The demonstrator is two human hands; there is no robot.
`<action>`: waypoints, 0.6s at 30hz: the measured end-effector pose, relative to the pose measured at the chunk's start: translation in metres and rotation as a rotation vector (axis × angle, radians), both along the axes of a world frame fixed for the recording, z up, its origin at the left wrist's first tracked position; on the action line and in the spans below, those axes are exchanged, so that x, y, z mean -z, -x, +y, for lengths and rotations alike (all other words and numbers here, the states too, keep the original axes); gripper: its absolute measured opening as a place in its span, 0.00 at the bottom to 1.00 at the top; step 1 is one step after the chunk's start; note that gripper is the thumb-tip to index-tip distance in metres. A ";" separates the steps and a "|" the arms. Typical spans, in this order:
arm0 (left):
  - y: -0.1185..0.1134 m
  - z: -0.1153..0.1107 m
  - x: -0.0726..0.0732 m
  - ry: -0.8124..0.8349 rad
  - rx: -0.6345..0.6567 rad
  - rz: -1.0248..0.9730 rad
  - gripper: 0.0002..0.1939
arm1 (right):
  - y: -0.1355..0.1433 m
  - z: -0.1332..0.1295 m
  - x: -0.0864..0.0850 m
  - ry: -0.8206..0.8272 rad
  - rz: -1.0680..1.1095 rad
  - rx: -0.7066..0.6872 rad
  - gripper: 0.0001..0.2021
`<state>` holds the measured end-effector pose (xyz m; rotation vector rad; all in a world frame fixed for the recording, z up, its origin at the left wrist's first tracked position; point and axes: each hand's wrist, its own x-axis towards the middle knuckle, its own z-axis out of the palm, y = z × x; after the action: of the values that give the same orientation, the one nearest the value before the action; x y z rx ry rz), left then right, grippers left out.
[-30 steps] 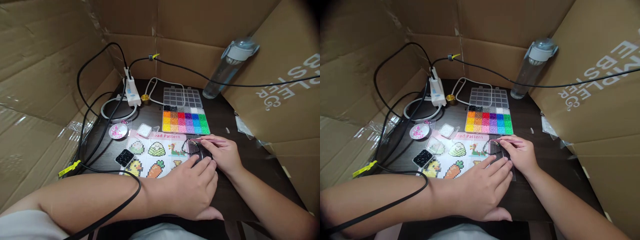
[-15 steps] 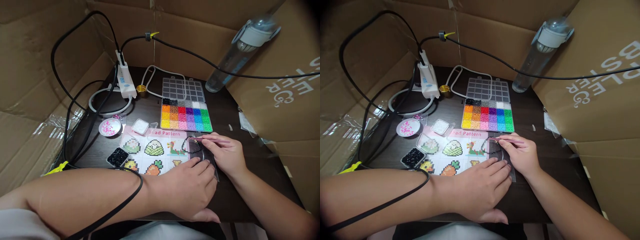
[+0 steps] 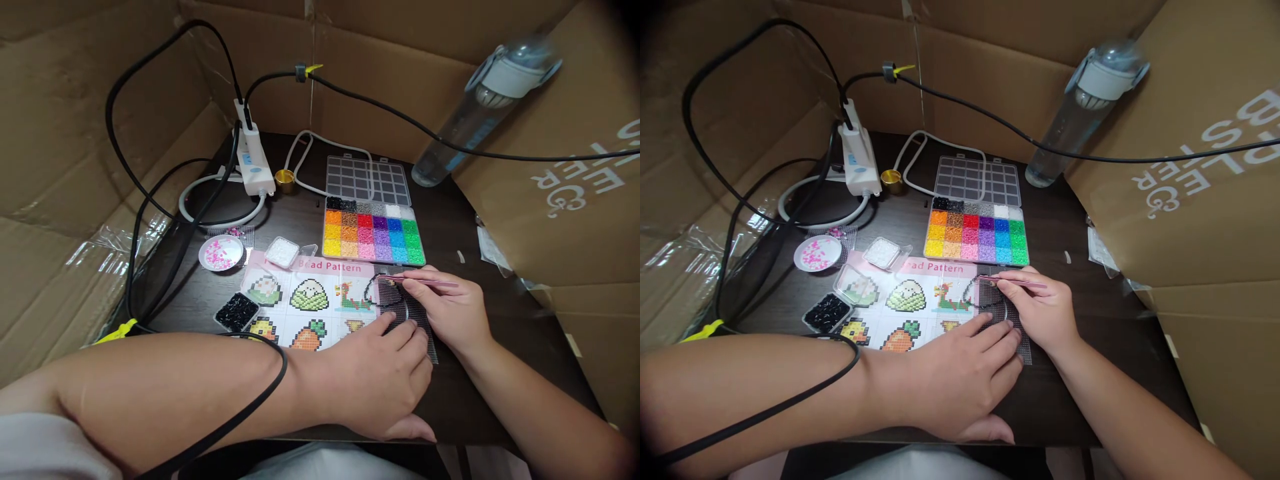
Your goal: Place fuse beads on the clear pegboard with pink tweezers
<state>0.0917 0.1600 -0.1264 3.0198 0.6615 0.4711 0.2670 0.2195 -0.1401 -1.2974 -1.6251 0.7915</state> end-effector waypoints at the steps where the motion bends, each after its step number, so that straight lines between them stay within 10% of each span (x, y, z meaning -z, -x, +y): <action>1: 0.000 0.000 0.000 -0.001 -0.001 0.000 0.37 | 0.000 0.000 0.000 0.001 -0.001 -0.006 0.04; 18: 0.002 0.000 0.000 -0.004 -0.003 -0.005 0.37 | -0.006 0.001 -0.002 0.030 -0.029 -0.048 0.05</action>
<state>0.0899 0.1602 -0.1261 3.0209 0.6653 0.4802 0.2730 0.2205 -0.1386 -1.3006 -1.6789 0.8319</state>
